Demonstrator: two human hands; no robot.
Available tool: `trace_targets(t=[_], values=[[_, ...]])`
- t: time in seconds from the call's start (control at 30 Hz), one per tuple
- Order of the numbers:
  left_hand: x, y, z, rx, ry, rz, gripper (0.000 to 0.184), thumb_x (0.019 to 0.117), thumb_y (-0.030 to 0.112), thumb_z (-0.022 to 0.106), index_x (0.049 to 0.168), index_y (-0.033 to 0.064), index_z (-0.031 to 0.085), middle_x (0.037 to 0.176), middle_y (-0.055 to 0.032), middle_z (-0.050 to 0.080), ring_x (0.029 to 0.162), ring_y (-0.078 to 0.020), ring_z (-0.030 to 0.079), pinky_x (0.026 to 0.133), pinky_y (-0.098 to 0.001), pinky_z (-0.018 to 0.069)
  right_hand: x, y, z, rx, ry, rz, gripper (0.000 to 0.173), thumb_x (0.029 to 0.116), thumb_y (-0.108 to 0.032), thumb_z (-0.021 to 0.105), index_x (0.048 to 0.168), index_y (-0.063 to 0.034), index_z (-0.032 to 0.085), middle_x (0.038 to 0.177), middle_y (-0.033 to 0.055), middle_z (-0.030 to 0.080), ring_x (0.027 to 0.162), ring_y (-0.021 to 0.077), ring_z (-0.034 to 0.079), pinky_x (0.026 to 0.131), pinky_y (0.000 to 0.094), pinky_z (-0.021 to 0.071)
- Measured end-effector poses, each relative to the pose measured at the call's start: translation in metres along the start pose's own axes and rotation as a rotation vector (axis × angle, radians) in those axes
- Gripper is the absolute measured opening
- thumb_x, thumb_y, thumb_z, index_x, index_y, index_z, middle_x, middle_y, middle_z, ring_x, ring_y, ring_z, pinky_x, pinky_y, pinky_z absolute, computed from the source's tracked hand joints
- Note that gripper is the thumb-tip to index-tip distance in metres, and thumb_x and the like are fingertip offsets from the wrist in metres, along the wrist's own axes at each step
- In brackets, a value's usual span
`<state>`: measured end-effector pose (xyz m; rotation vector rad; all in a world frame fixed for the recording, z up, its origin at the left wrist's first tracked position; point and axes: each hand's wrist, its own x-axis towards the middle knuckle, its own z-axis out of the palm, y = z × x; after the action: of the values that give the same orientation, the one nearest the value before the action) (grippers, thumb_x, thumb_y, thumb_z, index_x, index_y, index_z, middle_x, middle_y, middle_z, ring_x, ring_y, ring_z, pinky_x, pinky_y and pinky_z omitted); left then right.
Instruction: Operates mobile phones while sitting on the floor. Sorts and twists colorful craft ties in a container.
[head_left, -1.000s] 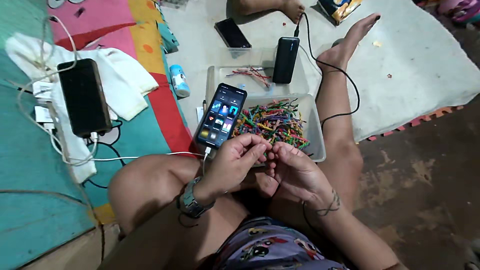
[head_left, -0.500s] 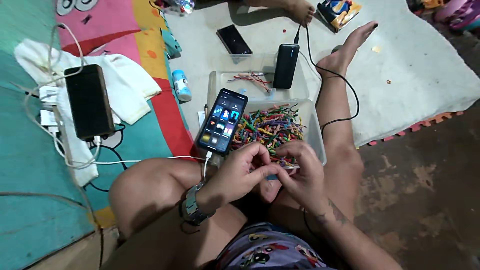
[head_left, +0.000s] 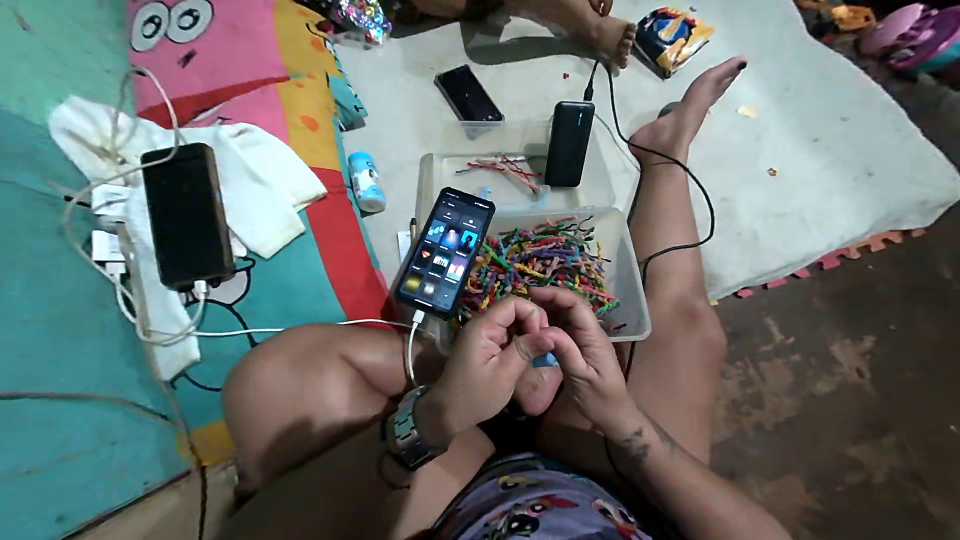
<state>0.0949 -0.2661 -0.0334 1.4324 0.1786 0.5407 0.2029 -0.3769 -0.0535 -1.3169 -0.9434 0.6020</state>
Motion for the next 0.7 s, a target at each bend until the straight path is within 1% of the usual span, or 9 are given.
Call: trace_targets(t=[0.07, 0.13, 0.17, 0.23, 0.3, 0.33, 0.43, 0.5, 0.7], values=[[-0.001, -0.002, 0.004, -0.087, 0.024, -0.006, 0.009, 0.1025, 0.024, 0.061, 0.098, 0.0164, 0.061, 0.097, 0.0122, 0.062, 0.092, 0.0031, 0.06, 0.082, -0.0184, 0.0531, 0.0, -0.004, 0.001, 0.109, -0.064, 0.079, 0.049, 0.1082, -0.034, 0.047, 0.132, 0.0082, 0.052, 0.121, 0.0037, 0.063, 0.108, 0.0003, 0.061, 0.096, 0.0202, 0.0524], [-0.003, -0.006, 0.008, -0.189, 0.065, -0.037, 0.005, 0.1024, 0.021, 0.061, 0.098, 0.0183, 0.062, 0.103, 0.0101, 0.064, 0.093, 0.0004, 0.062, 0.082, -0.0208, 0.0556, -0.001, -0.008, 0.004, 0.295, -0.155, 0.225, 0.06, 0.1094, -0.048, 0.035, 0.139, 0.0027, 0.043, 0.119, -0.0024, 0.06, 0.106, -0.0014, 0.059, 0.094, 0.0201, 0.0524], [-0.003, -0.007, 0.01, -0.228, 0.093, -0.065, 0.005, 0.1026, 0.02, 0.061, 0.099, 0.0179, 0.062, 0.106, 0.0084, 0.065, 0.094, -0.0008, 0.064, 0.081, -0.0213, 0.0566, -0.001, -0.009, 0.005, 0.38, -0.167, 0.308, 0.064, 0.1071, -0.056, 0.035, 0.141, -0.0014, 0.043, 0.116, -0.0042, 0.061, 0.104, -0.0004, 0.061, 0.092, 0.0217, 0.0539], [0.0, -0.001, 0.012, -0.34, 0.175, -0.181, 0.005, 0.1017, 0.013, 0.061, 0.099, 0.0142, 0.065, 0.101, 0.0047, 0.068, 0.088, -0.0043, 0.066, 0.079, -0.0238, 0.0583, 0.003, -0.008, 0.005, 0.44, -0.141, 0.369, 0.064, 0.1053, -0.059, 0.036, 0.137, -0.0052, 0.047, 0.109, -0.0053, 0.06, 0.099, 0.0011, 0.06, 0.09, 0.023, 0.0533], [0.008, 0.01, 0.011, -0.426, 0.255, -0.338, 0.015, 0.1032, 0.007, 0.054, 0.096, 0.0117, 0.066, 0.091, 0.0019, 0.069, 0.082, -0.0062, 0.067, 0.079, -0.024, 0.0584, 0.009, -0.007, 0.002, 0.458, -0.083, 0.383, 0.056, 0.1074, -0.053, 0.037, 0.135, -0.0062, 0.051, 0.11, -0.0033, 0.062, 0.1, 0.004, 0.062, 0.091, 0.0258, 0.054], [0.011, 0.014, 0.009, -0.455, 0.282, -0.4, 0.019, 0.1046, 0.007, 0.051, 0.095, 0.0109, 0.066, 0.089, 0.0008, 0.069, 0.08, -0.0063, 0.067, 0.078, -0.0232, 0.058, 0.011, -0.008, 0.001, 0.476, -0.056, 0.4, 0.05, 0.1093, -0.046, 0.036, 0.135, -0.0052, 0.051, 0.112, -0.0008, 0.063, 0.1, 0.0063, 0.063, 0.091, 0.0273, 0.055], [0.014, 0.017, 0.003, -0.494, 0.32, -0.469, 0.024, 0.1067, 0.007, 0.045, 0.096, 0.0086, 0.067, 0.091, -0.0024, 0.07, 0.08, -0.0078, 0.067, 0.078, -0.0232, 0.0577, 0.013, -0.01, -0.002, 0.544, 0.042, 0.444, 0.033, 0.1097, -0.024, 0.035, 0.126, -0.0044, 0.057, 0.106, 0.0036, 0.068, 0.094, 0.01, 0.067, 0.089, 0.0294, 0.0563], [0.014, 0.017, 0.002, -0.497, 0.322, -0.484, 0.025, 0.1071, 0.006, 0.042, 0.097, 0.0079, 0.066, 0.091, -0.003, 0.071, 0.081, -0.0085, 0.068, 0.079, -0.0236, 0.0581, 0.013, -0.011, -0.004, 0.534, 0.08, 0.421, 0.026, 0.1078, -0.014, 0.04, 0.119, -0.0049, 0.061, 0.101, 0.003, 0.07, 0.092, 0.0092, 0.068, 0.089, 0.0284, 0.0567], [0.013, 0.019, 0.001, -0.503, 0.322, -0.518, 0.025, 0.1065, 0.005, 0.044, 0.096, 0.0075, 0.067, 0.089, -0.0023, 0.07, 0.08, -0.0077, 0.068, 0.078, -0.0225, 0.0583, 0.011, -0.006, -0.012, 0.354, 0.077, 0.259, 0.02, 0.1051, -0.009, 0.05, 0.115, -0.0039, 0.067, 0.102, 0.0028, 0.072, 0.093, 0.0087, 0.069, 0.089, 0.0277, 0.058]])
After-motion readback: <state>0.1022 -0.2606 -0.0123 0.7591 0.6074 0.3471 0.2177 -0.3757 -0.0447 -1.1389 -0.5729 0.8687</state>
